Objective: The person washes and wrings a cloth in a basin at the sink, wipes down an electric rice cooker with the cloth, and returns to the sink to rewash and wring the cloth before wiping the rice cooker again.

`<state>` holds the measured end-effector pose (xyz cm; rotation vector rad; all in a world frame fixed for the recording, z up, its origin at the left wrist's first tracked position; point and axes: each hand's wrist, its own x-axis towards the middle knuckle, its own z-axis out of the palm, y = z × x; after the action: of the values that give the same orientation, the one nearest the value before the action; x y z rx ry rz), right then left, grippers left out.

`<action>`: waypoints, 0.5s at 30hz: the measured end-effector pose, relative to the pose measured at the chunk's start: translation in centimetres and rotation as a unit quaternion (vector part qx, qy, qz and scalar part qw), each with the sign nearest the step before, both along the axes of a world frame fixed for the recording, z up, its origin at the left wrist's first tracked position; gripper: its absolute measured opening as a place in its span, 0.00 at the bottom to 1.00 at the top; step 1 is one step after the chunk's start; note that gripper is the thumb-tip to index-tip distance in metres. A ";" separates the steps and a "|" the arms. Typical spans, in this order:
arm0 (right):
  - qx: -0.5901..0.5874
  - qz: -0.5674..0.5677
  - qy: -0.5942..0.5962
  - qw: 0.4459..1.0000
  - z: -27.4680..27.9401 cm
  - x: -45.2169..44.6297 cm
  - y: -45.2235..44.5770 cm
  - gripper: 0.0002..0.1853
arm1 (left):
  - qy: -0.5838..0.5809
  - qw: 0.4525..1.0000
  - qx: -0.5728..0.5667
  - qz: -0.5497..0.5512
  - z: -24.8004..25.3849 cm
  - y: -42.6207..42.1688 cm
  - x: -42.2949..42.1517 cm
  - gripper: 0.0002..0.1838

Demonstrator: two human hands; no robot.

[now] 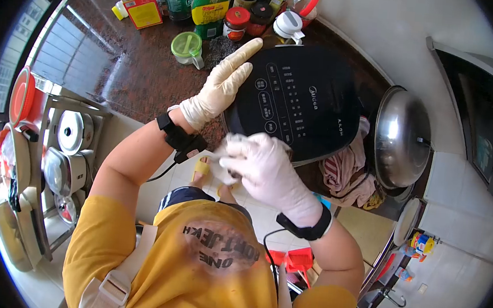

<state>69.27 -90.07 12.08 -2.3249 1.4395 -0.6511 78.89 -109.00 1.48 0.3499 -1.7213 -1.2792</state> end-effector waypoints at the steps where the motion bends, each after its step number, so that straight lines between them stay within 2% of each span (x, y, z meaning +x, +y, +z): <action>1: 0.018 -0.003 -0.017 1.000 0.2 -0.1 0.5 0.22 | -0.005 1.000 -0.005 0.003 0.0 -0.1 0.1 0.27; 2: 0.030 0.012 -0.052 0.998 1.1 -0.7 0.4 0.17 | -0.004 1.000 -0.009 0.004 0.1 -0.2 0.2 0.27; 3: 0.042 0.008 -0.102 0.994 2.1 -1.2 0.4 0.19 | -0.008 1.000 -0.009 0.003 0.3 -0.1 0.3 0.27; 4: 0.003 -0.004 -0.096 0.995 3.1 -1.6 0.2 0.20 | -0.011 1.000 -0.010 -0.001 0.5 -0.1 0.3 0.27; 5: -0.038 -0.018 -0.087 0.995 4.2 -2.1 -0.3 0.20 | -0.007 1.000 -0.017 -0.007 0.5 0.0 0.2 0.27; 6: -0.075 0.032 -0.001 0.997 5.3 -2.5 -1.6 0.21 | 0.000 0.999 0.022 -0.023 0.5 0.0 0.3 0.27; 7: -0.048 0.022 0.009 0.999 3.4 -2.6 -2.0 0.27 | 0.004 0.997 0.060 -0.040 0.6 0.1 0.3 0.27; 8: -0.041 0.035 0.054 0.997 2.1 -3.3 -2.3 0.26 | 0.015 0.999 0.036 -0.013 0.8 0.2 0.1 0.25; 9: -0.033 0.047 0.098 0.994 1.5 -4.1 -2.6 0.26 | 0.026 0.998 0.053 -0.031 1.0 0.2 0.1 0.25; 11: -0.015 0.061 0.068 0.996 1.6 -6.4 -4.1 0.25 | 0.016 0.995 0.087 -0.048 1.5 0.4 0.2 0.26; 13: -0.059 -0.059 0.128 0.988 1.9 -10.8 -5.5 0.22 | 0.018 0.992 0.106 -0.061 2.0 0.6 0.3 0.27; 15: -0.125 -0.132 0.116 0.976 1.3 -17.6 -5.8 0.19 | 0.003 0.992 0.102 -0.071 2.2 0.7 0.4 0.27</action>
<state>51.62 -95.88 13.33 -2.4889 1.8957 -0.6836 79.27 -108.31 3.68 0.3446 -1.6374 -1.5643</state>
